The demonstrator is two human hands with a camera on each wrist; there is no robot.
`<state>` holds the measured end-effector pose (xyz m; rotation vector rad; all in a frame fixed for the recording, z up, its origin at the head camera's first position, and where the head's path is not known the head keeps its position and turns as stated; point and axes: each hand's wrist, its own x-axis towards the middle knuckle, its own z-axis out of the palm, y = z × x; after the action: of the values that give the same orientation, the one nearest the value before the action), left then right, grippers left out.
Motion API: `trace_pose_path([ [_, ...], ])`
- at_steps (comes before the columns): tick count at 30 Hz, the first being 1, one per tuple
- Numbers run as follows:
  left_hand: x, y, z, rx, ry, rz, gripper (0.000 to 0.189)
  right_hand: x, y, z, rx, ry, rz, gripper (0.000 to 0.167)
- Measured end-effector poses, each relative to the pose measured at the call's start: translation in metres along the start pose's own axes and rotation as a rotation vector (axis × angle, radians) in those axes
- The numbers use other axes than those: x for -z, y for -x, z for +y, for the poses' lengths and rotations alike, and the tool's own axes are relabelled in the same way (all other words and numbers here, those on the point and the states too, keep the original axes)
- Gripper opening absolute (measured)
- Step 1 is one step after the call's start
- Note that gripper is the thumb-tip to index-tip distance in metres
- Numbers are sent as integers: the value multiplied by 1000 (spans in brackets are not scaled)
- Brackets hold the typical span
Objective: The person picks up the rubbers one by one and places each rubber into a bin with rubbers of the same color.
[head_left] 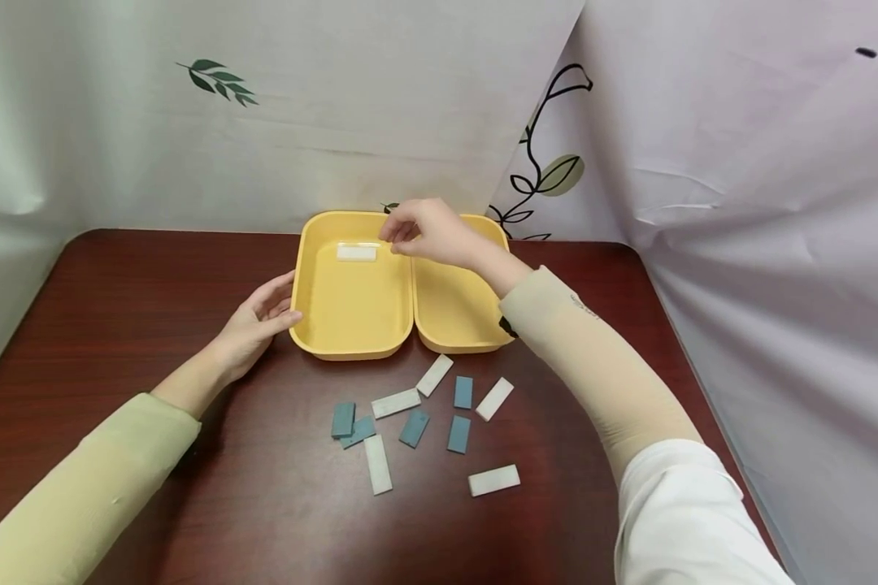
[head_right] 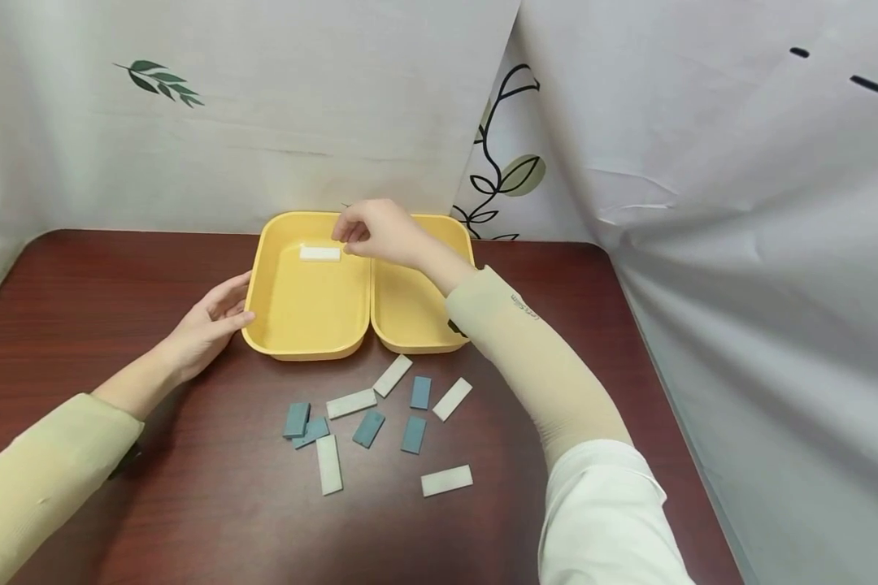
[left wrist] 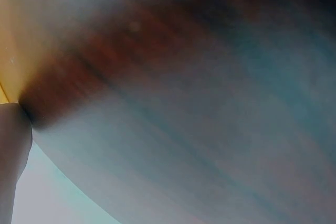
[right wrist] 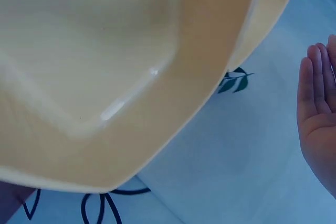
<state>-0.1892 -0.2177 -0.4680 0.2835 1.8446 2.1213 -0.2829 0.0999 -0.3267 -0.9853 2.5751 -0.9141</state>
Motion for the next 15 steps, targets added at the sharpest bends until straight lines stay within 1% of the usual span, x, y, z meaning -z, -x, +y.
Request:
trace_pose_path([
  [4,0,1,1,-3,0,4,72,2,16,-5,41,22,-24,14],
  [7,1,1,1,-3,-2,5,72,3,28,-7,67,18,-36,14],
  [15,0,1,2,12,-20,3,71,6,71,-9,162,-44,-4,16],
])
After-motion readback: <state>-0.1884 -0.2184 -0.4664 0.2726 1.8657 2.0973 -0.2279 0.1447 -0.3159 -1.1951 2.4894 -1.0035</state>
